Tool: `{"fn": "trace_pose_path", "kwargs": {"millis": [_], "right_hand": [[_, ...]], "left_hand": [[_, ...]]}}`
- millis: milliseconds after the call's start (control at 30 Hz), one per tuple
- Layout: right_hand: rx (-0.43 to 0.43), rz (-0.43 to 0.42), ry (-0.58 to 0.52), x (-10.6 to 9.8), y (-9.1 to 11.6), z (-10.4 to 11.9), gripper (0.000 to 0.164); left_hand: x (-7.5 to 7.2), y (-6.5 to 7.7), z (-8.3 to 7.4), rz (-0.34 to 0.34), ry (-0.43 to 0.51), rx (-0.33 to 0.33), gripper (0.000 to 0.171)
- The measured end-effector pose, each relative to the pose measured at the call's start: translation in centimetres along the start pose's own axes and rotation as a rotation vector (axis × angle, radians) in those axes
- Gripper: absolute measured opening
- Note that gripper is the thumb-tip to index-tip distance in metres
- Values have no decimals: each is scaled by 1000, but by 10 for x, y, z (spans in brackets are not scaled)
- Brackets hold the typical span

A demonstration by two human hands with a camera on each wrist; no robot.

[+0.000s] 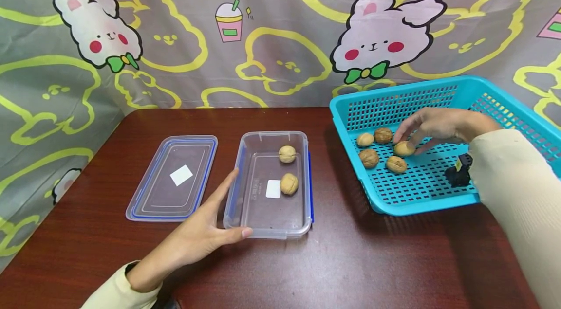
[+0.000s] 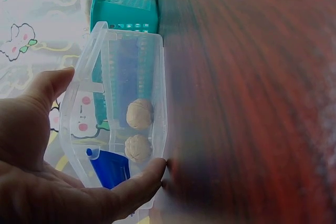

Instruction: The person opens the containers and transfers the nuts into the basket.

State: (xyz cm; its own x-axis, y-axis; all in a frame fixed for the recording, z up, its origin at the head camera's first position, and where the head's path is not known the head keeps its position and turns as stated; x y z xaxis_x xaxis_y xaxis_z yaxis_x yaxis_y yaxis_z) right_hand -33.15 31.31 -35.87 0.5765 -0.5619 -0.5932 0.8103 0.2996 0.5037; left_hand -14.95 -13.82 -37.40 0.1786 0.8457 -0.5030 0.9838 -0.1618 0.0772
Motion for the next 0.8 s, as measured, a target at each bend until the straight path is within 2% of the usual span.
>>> {"fn": "trace_pose_path", "kwargs": {"millis": [200, 367, 567, 800], "right_hand": [[2, -21, 42, -7, 5, 2, 24], [-4, -101, 134, -11, 11, 18, 26], [-51, -257, 237, -5, 21, 66, 24], [-156, -391, 334, 22, 39, 124, 25]], "left_hand": [[0, 0, 0, 3, -6, 0, 119], [0, 0, 0, 1, 2, -1, 119], [0, -1, 1, 2, -18, -4, 119], [-1, 0, 1, 3, -6, -7, 118]]}}
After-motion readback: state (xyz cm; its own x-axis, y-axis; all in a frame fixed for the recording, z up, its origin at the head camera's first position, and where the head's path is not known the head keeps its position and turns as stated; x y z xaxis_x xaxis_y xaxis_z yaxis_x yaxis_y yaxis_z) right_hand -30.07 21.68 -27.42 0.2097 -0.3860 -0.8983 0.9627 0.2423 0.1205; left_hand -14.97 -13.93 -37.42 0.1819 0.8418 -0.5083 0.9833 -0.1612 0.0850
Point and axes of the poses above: each hand's wrist, its own y-axis away from the middle knuckle, its own x-axis out of the palm, z = x × y, the point moved 6 cm from there along -y, towards the middle knuckle, and after that the axes turned 10 degrees about -z, right-handed, at the moved point
